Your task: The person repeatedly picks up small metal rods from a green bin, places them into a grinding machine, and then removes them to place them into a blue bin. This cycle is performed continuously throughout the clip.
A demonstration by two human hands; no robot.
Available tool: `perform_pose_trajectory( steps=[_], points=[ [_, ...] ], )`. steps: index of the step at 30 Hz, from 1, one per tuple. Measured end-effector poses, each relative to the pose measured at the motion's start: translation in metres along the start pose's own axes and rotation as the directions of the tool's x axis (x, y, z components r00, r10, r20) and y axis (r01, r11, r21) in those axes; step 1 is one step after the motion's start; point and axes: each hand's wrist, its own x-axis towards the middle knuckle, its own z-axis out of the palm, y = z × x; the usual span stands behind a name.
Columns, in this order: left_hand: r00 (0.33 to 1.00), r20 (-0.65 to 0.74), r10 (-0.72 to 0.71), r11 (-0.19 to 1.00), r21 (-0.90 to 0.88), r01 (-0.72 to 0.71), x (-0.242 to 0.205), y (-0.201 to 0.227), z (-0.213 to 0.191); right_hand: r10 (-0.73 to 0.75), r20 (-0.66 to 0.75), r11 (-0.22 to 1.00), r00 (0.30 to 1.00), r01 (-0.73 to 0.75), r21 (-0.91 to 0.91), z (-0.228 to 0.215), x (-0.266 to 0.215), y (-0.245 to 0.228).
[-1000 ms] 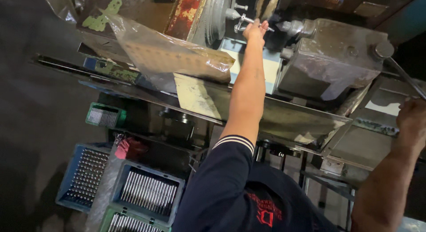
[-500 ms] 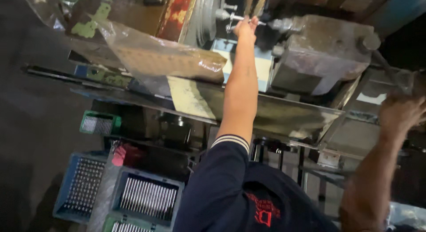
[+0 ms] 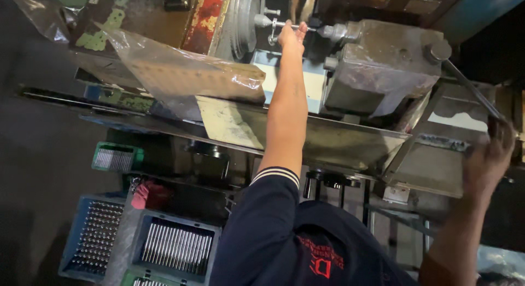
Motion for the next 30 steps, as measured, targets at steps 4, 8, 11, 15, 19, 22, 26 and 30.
perform_pose_trajectory(
  steps=[4, 8, 11, 15, 19, 22, 26, 30],
  points=[
    [0.956, -0.292, 0.035, 0.999, -0.002, -0.037, -0.024, 0.016, 0.006, 0.419, -0.026, 0.870, 0.908, -0.393, 0.298, -0.010, -0.104, 0.013],
    [0.900, -0.309, 0.306, 0.928, 0.307, -0.210, -0.040, 0.020, 0.002, 0.576, 0.222, 0.765, 0.786, -0.615, 0.191, 0.020, -0.208, 0.035],
    [0.879, -0.238, 0.413, 0.815, 0.526, -0.241, -0.035, 0.026, 0.014, 0.248, 0.605, 0.837, 0.757, 0.147, -0.527, 0.047, -0.239, 0.046],
    [0.980, -0.004, 0.197, 0.849, 0.501, -0.169, -0.015, 0.042, 0.044, 0.162, 0.409, 0.868, 0.898, -0.327, 0.373, 0.052, -0.247, 0.056],
    [0.963, 0.174, 0.208, 0.753, 0.599, -0.271, -0.049, 0.048, 0.039, 0.373, 0.461, 0.874, 0.805, -0.471, 0.114, 0.052, -0.241, 0.067],
    [0.855, 0.318, 0.410, 0.660, 0.543, -0.519, -0.130, 0.039, 0.019, 0.423, 0.561, 0.223, 0.711, -0.682, 0.696, 0.058, -0.236, 0.081],
    [0.445, 0.744, 0.498, 0.362, 0.288, -0.887, -0.293, -0.010, -0.066, 0.377, 0.773, -0.571, 0.510, -0.529, 0.628, 0.060, -0.234, 0.102],
    [0.733, 0.680, 0.022, 0.335, 0.685, -0.646, -0.445, -0.084, -0.163, 0.337, 0.873, -0.505, 0.353, -0.715, 0.484, 0.035, -0.241, 0.120]
  ],
)
